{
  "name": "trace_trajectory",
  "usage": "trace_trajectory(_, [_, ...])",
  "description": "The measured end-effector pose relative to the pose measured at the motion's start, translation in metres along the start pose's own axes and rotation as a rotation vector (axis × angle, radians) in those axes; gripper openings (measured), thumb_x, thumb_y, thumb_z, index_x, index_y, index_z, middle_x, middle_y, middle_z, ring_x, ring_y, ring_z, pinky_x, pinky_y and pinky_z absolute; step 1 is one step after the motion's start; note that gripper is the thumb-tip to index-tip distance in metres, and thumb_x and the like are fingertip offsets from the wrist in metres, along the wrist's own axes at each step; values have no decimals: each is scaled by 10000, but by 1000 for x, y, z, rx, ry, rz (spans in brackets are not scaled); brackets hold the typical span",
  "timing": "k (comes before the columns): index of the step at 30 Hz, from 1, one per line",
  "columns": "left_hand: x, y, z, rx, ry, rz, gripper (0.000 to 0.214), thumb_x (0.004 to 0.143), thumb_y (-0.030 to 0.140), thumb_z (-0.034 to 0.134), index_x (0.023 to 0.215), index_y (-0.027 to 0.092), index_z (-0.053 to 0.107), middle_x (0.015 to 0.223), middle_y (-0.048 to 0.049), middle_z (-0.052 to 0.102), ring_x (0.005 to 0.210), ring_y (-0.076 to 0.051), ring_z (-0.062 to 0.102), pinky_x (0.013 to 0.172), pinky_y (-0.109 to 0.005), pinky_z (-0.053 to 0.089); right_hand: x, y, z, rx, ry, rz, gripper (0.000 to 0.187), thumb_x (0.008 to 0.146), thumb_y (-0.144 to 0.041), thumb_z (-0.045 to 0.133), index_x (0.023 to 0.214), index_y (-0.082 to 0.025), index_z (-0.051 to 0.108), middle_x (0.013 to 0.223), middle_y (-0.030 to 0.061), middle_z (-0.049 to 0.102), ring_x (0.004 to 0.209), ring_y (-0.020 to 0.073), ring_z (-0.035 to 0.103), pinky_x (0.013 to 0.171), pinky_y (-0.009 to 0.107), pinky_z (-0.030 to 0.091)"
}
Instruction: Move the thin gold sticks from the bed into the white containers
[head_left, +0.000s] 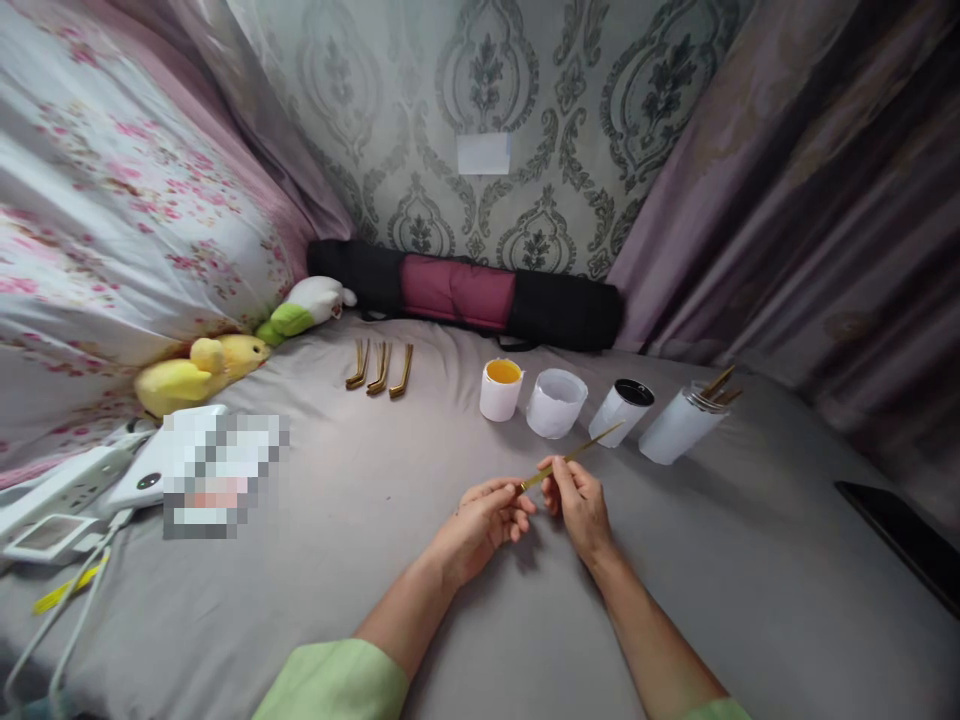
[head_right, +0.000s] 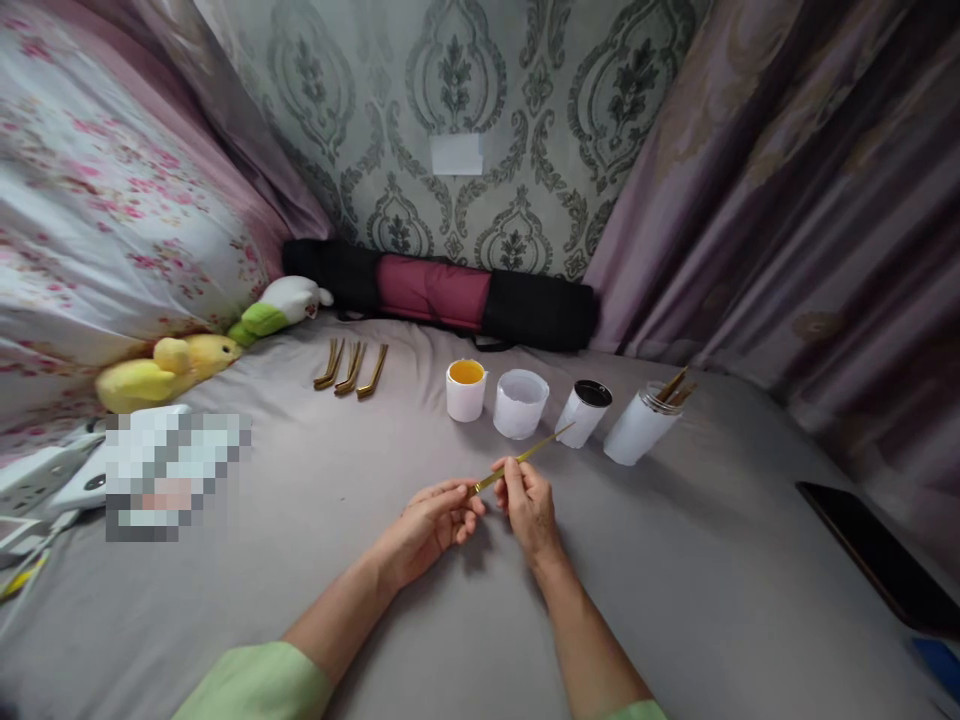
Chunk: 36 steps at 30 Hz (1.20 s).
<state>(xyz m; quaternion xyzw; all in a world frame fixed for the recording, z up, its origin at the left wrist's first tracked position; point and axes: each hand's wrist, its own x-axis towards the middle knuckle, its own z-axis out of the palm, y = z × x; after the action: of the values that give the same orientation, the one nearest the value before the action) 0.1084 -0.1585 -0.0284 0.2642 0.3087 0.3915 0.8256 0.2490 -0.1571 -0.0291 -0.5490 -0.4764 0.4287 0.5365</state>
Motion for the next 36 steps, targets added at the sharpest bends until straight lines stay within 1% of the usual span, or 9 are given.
trace_trajectory(5, [-1, 0, -2, -10, -15, -8, 241, 742, 205, 507, 955, 95, 488, 744, -83, 585, 551, -101, 536, 472, -201, 371, 1, 1, 1, 13, -1, -7, 333, 780, -461, 409, 759, -164, 557, 522, -26, 481, 421, 68, 429, 389, 176, 336])
trace_trajectory(9, [-2, 2, -2, -13, 10, -20, 213, 738, 185, 507, 928, 88, 512, 728, -77, 583, 538, -92, 526, 473, -196, 369, 2, 3, 2, 13, 2, -3, 343, 775, -469, 410, 755, -163, 562, 515, -28, 480, 410, 64, 424, 383, 174, 329])
trace_trajectory(14, [-2, 1, -1, -9, 30, -21, 200, 732, 179, 517, 913, 93, 525, 706, -67, 581, 535, -91, 517, 473, -196, 375, 3, 5, 0, 38, 60, 28, 364, 764, -494, 408, 767, -165, 564, 519, -30, 482, 398, 60, 418, 365, 170, 315])
trace_trajectory(21, [-3, 2, -2, 2, 35, -36, 211, 734, 186, 527, 920, 88, 523, 714, -63, 571, 537, -84, 509, 472, -191, 384, 4, 3, -2, 84, 117, 31, 377, 747, -515, 420, 762, -166, 565, 510, -37, 479, 390, 55, 416, 351, 163, 306])
trace_trajectory(26, [-4, 3, -2, 4, 58, -60, 229, 732, 181, 532, 942, 89, 517, 721, -57, 566, 548, -78, 511, 511, -194, 409, 5, 1, -6, 140, 186, 49, 389, 734, -531, 426, 781, -171, 568, 525, -37, 484, 394, 52, 418, 345, 155, 303])
trace_trajectory(32, [-3, 3, -2, 13, 57, -62, 220, 733, 180, 537, 931, 87, 519, 727, -56, 560, 557, -76, 507, 515, -189, 417, 10, 5, -14, 200, 293, -3, 377, 750, -514, 411, 794, -172, 563, 541, -32, 474, 403, 49, 415, 347, 152, 312])
trace_trajectory(36, [-4, 3, -2, 15, 83, -57, 212, 730, 174, 545, 923, 88, 533, 738, -58, 561, 571, -76, 511, 521, -188, 429, 13, 7, -19, 257, 362, -18, 358, 760, -497, 410, 788, -171, 555, 541, -36, 463, 395, 45, 405, 335, 149, 303])
